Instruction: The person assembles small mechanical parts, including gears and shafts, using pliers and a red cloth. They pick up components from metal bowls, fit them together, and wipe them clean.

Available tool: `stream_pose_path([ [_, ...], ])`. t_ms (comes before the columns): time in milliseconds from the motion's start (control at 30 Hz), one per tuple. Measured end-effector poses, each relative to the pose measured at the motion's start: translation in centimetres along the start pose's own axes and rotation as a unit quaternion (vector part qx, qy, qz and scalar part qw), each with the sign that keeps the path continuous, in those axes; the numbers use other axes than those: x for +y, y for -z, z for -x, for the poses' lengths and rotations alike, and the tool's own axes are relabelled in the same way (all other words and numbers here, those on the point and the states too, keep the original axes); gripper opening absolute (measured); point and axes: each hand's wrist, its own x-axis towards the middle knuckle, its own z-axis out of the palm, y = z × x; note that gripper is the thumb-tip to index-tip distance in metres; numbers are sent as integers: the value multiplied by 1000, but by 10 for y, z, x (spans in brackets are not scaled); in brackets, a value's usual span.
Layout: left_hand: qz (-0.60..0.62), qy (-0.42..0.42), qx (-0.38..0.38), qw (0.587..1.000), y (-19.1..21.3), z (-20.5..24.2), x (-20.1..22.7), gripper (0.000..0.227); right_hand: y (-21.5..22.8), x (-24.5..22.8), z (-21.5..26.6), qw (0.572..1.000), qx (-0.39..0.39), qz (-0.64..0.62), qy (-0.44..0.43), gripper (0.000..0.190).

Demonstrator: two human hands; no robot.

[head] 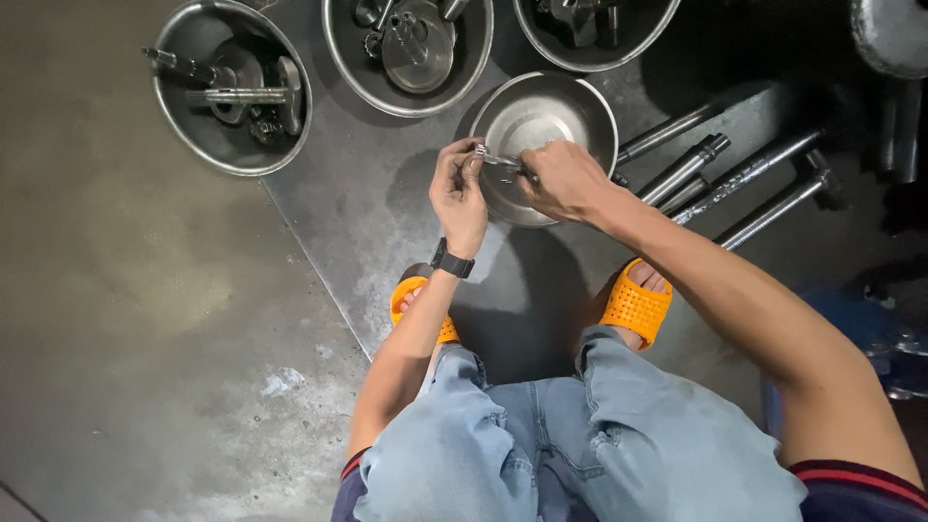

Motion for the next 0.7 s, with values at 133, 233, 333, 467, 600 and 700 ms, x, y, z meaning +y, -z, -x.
stream_pose_path([
  [133,-3,6,7,1000,0,-1,0,16,-1,-1,0,1000,15,10,1,19],
  [233,-18,8,14,1000,2,1,-6,15,-4,0,-3,999,18,25,23,17],
  [333,-19,11,13,1000,0,-1,5,18,-21,12,-1,1000,20,14,13,19],
  [467,-20,22,23,999,-1,-1,4,18,-14,2,0,999,45,25,7,17],
  [600,-22,29,30,999,-2,-1,7,20,-16,3,3,998,53,29,21,16],
  [700,-15,43,43,998,-3,0,7,21,-14,0,2,997,57,41,31,14],
])
